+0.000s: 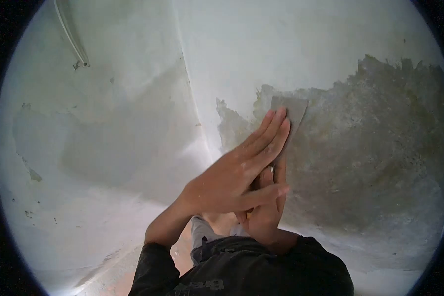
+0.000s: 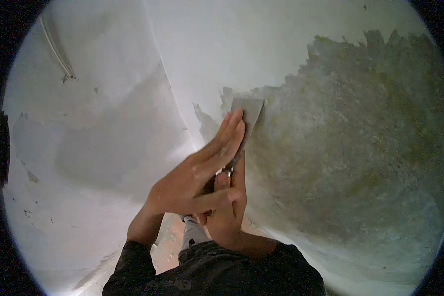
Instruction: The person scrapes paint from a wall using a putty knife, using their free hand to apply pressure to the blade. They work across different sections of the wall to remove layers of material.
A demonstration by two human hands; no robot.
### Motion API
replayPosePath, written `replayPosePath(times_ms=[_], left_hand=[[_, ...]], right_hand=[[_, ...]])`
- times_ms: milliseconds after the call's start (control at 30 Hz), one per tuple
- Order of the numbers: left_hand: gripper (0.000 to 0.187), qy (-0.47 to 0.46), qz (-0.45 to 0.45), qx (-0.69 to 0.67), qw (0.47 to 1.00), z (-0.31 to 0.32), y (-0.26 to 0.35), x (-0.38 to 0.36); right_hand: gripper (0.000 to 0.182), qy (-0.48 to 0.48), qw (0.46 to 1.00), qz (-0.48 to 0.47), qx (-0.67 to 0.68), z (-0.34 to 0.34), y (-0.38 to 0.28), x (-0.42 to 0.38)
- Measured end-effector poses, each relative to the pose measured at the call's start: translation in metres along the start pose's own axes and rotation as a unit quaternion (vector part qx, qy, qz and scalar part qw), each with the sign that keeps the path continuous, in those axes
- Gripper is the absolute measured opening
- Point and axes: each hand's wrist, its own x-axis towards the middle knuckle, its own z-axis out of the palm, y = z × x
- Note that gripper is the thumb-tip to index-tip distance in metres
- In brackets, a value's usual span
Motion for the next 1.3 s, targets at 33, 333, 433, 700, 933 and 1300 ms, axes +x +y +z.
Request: replayPosePath(times_ms=[33, 333, 433, 700, 933, 1300], left_hand=[[0.094, 0.009, -0.001, 0.006, 1.0, 0.001, -0.002, 0.0], [0.088, -0.027, -0.003, 0.023, 0.999, -0.004, -0.002, 0.001], [0.093, 0.013, -0.012, -0.009, 1.0, -0.008, -0.002, 0.003], [0.092, -0.017, -0.026, 0.019, 0.999, -0.012, 0.008, 0.0], [0.09, -0.031, -0.042, 0.041, 0.998, -0.011, 0.011, -0.005], [0.09, -0.032, -0.028, 0.056, 0.998, 0.005, 0.014, -0.008]], right_hand=[[0.051, -0.01, 1.0, 0.001, 0.009, -0.003, -0.002, 0.008], [0.059, -0.034, 0.999, 0.023, -0.025, -0.01, -0.001, 0.012], [0.063, -0.037, 0.997, 0.068, 0.019, -0.006, -0.001, -0.004], [0.062, 0.018, 0.996, 0.031, 0.076, 0.014, 0.007, -0.007], [0.056, -0.004, 0.999, -0.024, -0.047, 0.001, 0.013, -0.018], [0.062, -0.033, 0.999, -0.018, -0.003, -0.019, 0.014, -0.016]])
